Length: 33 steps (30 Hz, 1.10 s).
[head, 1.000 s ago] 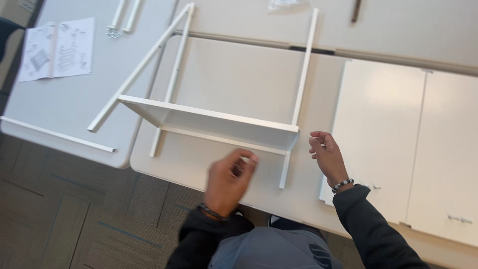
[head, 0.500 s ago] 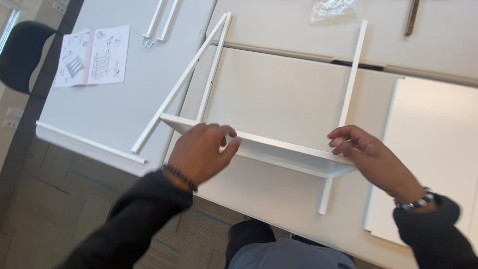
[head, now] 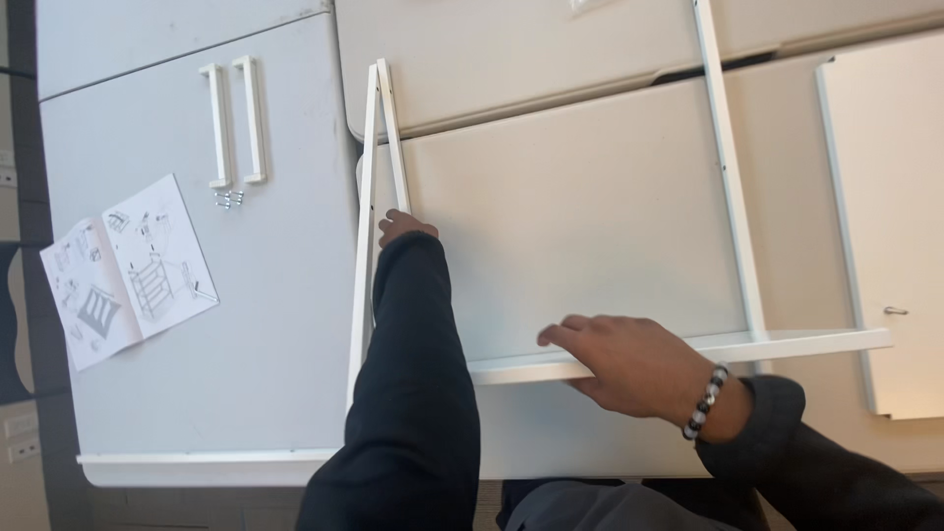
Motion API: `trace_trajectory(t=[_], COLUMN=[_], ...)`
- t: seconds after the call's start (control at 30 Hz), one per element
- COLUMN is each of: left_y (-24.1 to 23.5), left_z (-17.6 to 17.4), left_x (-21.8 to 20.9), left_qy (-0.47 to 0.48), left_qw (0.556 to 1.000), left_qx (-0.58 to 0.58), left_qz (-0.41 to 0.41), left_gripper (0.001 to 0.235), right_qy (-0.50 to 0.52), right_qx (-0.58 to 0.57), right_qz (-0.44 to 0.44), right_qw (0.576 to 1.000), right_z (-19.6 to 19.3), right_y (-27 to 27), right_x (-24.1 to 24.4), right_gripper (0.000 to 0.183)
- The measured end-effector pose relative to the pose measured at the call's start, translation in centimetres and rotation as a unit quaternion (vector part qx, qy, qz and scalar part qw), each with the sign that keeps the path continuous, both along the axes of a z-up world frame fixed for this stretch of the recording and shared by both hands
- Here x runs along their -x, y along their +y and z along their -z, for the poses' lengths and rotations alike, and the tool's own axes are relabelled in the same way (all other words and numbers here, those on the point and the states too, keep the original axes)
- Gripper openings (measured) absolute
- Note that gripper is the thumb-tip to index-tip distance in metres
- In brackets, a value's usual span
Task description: The person assembles a white shelving unit by connecting vertical side panels to horizontal shelves using cam locks and screws. They align the pieces, insert fasteners, and tighten them by hand while referencing an instruction manual.
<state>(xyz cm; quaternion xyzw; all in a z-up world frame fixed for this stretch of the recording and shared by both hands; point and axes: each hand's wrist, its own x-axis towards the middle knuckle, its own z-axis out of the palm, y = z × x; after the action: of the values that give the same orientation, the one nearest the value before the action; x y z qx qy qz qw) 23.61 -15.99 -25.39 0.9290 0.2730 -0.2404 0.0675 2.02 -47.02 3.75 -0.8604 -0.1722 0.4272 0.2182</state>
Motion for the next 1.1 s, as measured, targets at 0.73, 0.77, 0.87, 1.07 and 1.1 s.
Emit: trace_trajectory(t=[0.73,0.77,0.87,1.07,1.1], left_y=[3.0,2.7,2.6,-1.4,-1.9], left_z=[-4.8,-7.1,-10.7,-20.0,-20.8], left_x=[2.4,2.4,0.0,-2.5,-2.5], left_qy=[-0.173,-0.206,-0.311,-0.494,-0.494], left_qw=[0.976,0.969,0.925,0.824,0.824], left_qx=[0.122,0.130,0.214,0.276,0.278], left_qz=[0.042,0.037,0.042,0.015,0.018], left_gripper=[0.049,0.049,0.054,0.051,0.051], right_qy=[-0.086,-0.097,-0.146,-0.253,-0.254], right_qx=[0.073,0.073,0.078,0.084,0.085], right_qz=[-0.113,-0.115,-0.104,-0.070,-0.067], right_qw=[0.987,0.986,0.981,0.961,0.961], right_z=[-2.8,-3.3,-3.7,-2.7,-2.4], right_y=[2.9,2.9,2.8,2.1,2.1], right_x=[3.6,4.1,4.8,5.1,5.4], right_gripper=[0.051,0.052,0.056,0.058,0.058])
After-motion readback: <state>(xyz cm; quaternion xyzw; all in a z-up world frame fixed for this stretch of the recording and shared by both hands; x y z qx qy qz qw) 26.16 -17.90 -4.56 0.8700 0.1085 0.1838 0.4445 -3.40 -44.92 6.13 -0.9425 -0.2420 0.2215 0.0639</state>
